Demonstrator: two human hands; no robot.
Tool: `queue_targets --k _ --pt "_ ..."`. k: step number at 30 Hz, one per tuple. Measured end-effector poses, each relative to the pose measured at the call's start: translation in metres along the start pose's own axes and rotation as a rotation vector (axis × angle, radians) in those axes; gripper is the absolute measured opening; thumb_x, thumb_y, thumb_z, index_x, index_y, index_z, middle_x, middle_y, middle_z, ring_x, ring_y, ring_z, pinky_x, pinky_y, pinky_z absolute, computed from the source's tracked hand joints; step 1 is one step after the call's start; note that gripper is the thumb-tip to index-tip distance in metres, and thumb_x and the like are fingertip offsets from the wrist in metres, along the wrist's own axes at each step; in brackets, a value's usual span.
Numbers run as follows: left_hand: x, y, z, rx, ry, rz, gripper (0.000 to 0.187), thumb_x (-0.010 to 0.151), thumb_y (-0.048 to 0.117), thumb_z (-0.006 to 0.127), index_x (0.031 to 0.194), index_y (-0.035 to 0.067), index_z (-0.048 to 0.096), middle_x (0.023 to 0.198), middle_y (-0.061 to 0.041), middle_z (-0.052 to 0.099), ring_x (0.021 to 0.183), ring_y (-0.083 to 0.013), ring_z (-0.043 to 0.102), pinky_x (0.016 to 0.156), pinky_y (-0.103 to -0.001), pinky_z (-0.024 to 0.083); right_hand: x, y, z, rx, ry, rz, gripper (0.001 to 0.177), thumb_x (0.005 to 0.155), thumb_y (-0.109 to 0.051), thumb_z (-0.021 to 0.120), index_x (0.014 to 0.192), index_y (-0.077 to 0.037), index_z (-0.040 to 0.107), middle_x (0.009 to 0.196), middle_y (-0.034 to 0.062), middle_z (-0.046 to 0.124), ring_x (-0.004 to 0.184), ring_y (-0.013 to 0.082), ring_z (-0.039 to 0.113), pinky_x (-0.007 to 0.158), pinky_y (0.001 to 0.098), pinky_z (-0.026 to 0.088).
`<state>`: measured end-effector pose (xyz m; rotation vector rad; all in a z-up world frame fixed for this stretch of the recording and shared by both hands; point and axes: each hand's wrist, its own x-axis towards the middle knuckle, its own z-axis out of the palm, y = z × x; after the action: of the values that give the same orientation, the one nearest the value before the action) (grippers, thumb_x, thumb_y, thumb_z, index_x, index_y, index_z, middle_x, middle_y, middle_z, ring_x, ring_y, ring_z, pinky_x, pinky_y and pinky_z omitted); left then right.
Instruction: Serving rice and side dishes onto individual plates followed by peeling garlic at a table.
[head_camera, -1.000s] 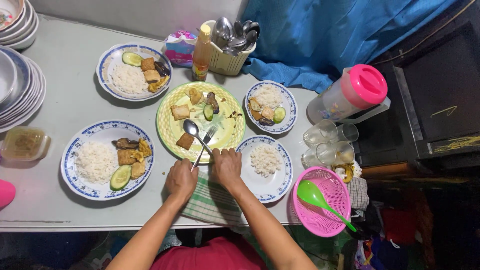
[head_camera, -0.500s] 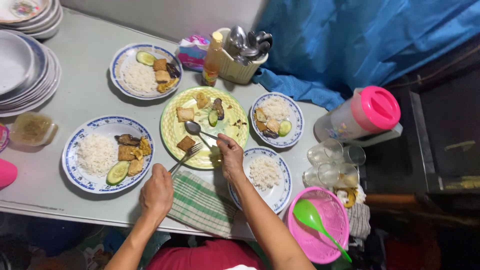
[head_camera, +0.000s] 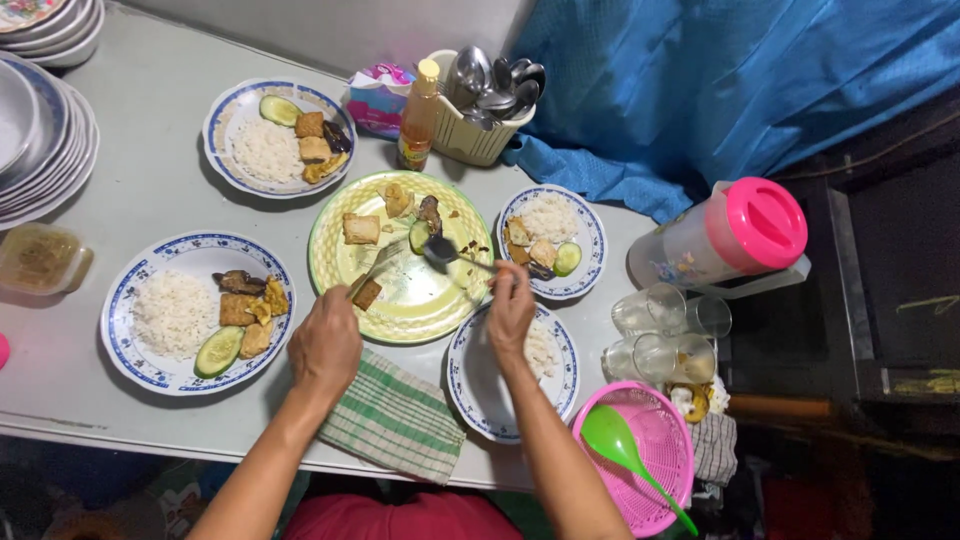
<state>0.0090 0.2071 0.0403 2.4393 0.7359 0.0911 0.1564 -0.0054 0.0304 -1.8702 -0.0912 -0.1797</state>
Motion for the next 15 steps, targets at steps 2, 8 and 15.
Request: queue_targets --k 2,8,15 --pt "0.017 0.01 -0.003 0.037 0.018 0.067 0.028 0.104 0.02 0.04 0.126 0.017 0.056 0.096 -0.016 0.068 0.086 -0.0418 0.074 0.072 -0.056 0.061 0.006 -0.005 -0.012 -0.05 0.031 -0.027 0.021 0.103 -0.019 0.052 0.112 -0.013 0.071 0.07 0.0074 0.067 0.066 0.0165 0.061 0.069 0.0321 0.054" --pt "0.072 0.028 0.003 0.201 0.104 0.315 0.028 0.1 0.015 0.048 0.126 0.013 0.059 0.09 -0.014 0.064 0.082 -0.0389 0.074 0.068 -0.053 0.062 0.029 0.01 -0.013 -0.239 0.099 -0.139 0.019 0.102 -0.018 0.054 0.109 -0.017 0.072 0.067 0.0056 0.068 0.068 0.0212 0.067 0.071 0.036 0.056" --pt "0.086 0.021 0.002 0.257 0.06 0.439 0.029 0.093 0.009 0.049 0.117 0.011 0.065 0.084 -0.014 0.064 0.076 -0.0403 0.074 0.063 -0.053 0.061 0.037 0.01 0.015 -0.281 0.131 -0.079 0.017 0.101 -0.017 0.053 0.104 -0.017 0.07 0.065 0.0056 0.068 0.066 0.0261 0.068 0.069 0.0402 0.055"
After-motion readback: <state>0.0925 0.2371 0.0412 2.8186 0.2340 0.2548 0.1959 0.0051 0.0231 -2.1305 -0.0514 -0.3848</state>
